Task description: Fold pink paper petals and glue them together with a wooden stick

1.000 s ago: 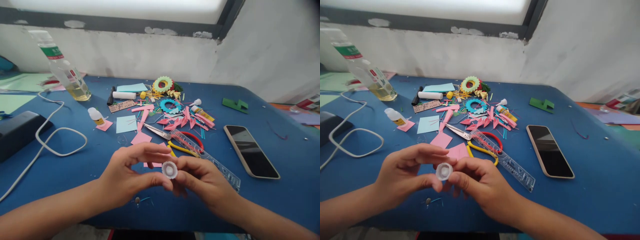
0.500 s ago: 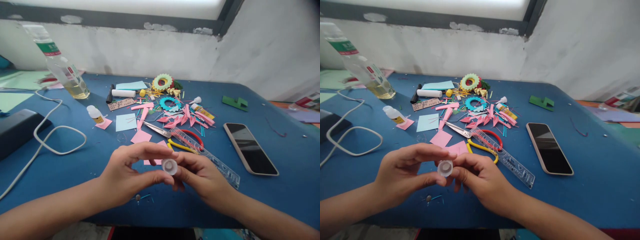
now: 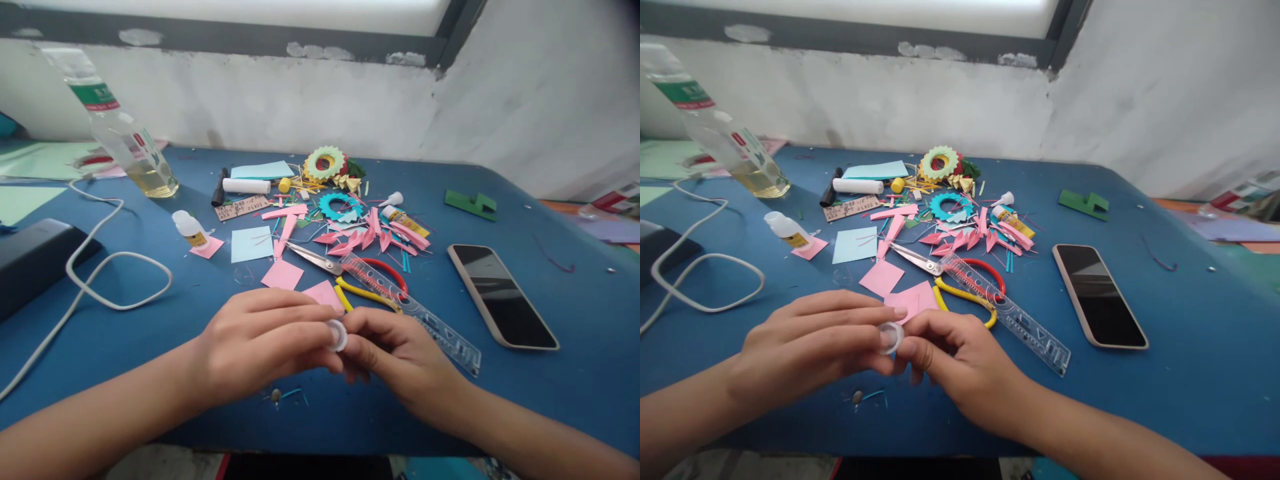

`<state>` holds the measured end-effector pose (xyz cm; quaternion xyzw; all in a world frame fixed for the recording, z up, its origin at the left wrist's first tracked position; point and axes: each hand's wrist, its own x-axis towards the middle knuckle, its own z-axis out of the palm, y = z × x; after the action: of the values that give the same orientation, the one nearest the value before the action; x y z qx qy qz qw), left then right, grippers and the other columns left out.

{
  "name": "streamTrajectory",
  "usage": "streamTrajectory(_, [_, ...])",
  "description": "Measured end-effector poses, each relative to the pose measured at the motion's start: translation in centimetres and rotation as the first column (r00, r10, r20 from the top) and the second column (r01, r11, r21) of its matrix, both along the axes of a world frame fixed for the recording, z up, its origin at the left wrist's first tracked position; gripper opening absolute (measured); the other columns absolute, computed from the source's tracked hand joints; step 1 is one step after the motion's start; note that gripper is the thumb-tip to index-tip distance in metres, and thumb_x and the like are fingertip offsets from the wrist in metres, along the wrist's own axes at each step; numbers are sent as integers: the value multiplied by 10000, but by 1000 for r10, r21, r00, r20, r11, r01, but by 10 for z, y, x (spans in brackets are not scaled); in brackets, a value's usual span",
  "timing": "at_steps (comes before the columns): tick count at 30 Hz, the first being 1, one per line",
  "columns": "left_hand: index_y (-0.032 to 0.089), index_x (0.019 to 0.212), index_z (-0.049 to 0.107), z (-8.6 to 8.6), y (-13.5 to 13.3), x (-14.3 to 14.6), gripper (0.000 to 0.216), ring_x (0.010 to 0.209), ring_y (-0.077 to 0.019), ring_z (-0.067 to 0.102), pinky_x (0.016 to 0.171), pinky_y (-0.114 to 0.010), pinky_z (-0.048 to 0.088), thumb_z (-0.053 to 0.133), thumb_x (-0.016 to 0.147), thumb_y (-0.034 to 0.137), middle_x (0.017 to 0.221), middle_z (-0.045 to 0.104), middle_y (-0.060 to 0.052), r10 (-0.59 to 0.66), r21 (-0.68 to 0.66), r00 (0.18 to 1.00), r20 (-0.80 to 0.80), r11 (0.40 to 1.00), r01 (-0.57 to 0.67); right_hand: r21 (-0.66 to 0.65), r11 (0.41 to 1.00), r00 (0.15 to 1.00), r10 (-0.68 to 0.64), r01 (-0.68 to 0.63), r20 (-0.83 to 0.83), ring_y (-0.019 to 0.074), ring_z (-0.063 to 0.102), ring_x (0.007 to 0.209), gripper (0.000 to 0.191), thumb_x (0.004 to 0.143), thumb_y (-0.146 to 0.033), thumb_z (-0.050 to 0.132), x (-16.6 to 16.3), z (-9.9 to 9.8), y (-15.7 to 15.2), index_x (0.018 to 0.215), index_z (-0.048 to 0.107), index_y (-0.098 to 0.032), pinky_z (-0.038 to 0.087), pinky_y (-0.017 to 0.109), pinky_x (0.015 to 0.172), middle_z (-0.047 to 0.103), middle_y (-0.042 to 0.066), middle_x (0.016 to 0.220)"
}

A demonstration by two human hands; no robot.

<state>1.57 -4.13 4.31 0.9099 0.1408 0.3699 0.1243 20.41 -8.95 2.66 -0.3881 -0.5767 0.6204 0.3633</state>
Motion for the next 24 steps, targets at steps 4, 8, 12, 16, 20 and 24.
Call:
streamTrajectory(4, [174, 869, 621, -5, 3, -3, 70, 808, -154, 690, 770, -221, 561, 639, 801, 176, 855, 741, -67, -50, 40, 998, -36, 998, 51, 22, 1000, 1000, 0, -1, 18, 74, 500, 578, 182, 872, -311, 534, 0, -2, 1, 749, 571, -182, 420, 197, 558, 546, -25, 655])
streamTrajectory(8, [189, 907, 584, -12, 6, -5, 121, 781, -130, 683, 742, -205, 554, 643, 802, 189, 865, 730, -50, -71, 16, 997, -41, 997, 72, 8, 1000, 1000, 19, -19, -10, 62, 493, 585, 178, 878, -292, 527, -1, -4, 4, 753, 565, -171, 415, 185, 571, 536, -31, 665])
streamTrajectory(12, [193, 945, 558, -15, 7, -6, 196, 784, -119, 680, 732, -189, 542, 668, 783, 191, 887, 725, -46, -99, -26, 995, -15, 995, 99, -15, 999, 997, 43, -44, -59, 57, 486, 581, 184, 871, -309, 536, -2, -4, 4, 755, 551, -167, 405, 184, 566, 524, -36, 662])
streamTrajectory(16, [180, 924, 580, -10, 7, -6, 143, 726, -139, 685, 679, -200, 542, 637, 809, 241, 819, 735, -54, -94, 64, 995, -39, 993, 96, -42, 997, 996, 63, -65, -57, 57, 480, 581, 200, 874, -338, 532, -2, -4, 3, 776, 551, -165, 391, 185, 560, 525, -35, 663])
streamTrajectory(20, [192, 893, 581, -11, 8, -4, 124, 718, -141, 687, 678, -205, 533, 644, 799, 244, 801, 733, -42, -60, 74, 998, -31, 995, 63, 37, 994, 993, 97, -100, 73, 72, 495, 596, 273, 903, -382, 465, 0, -5, 5, 766, 563, -167, 398, 200, 573, 547, -21, 673])
streamTrajectory(24, [173, 904, 574, -19, 13, -5, 103, 749, -142, 674, 687, -227, 524, 593, 807, 202, 830, 714, -39, 106, -44, 987, -118, 993, -112, 253, 964, 937, -16, -78, 348, 101, 532, 653, 279, 922, -355, 422, 5, -8, 9, 794, 591, -174, 406, 227, 619, 602, 3, 728])
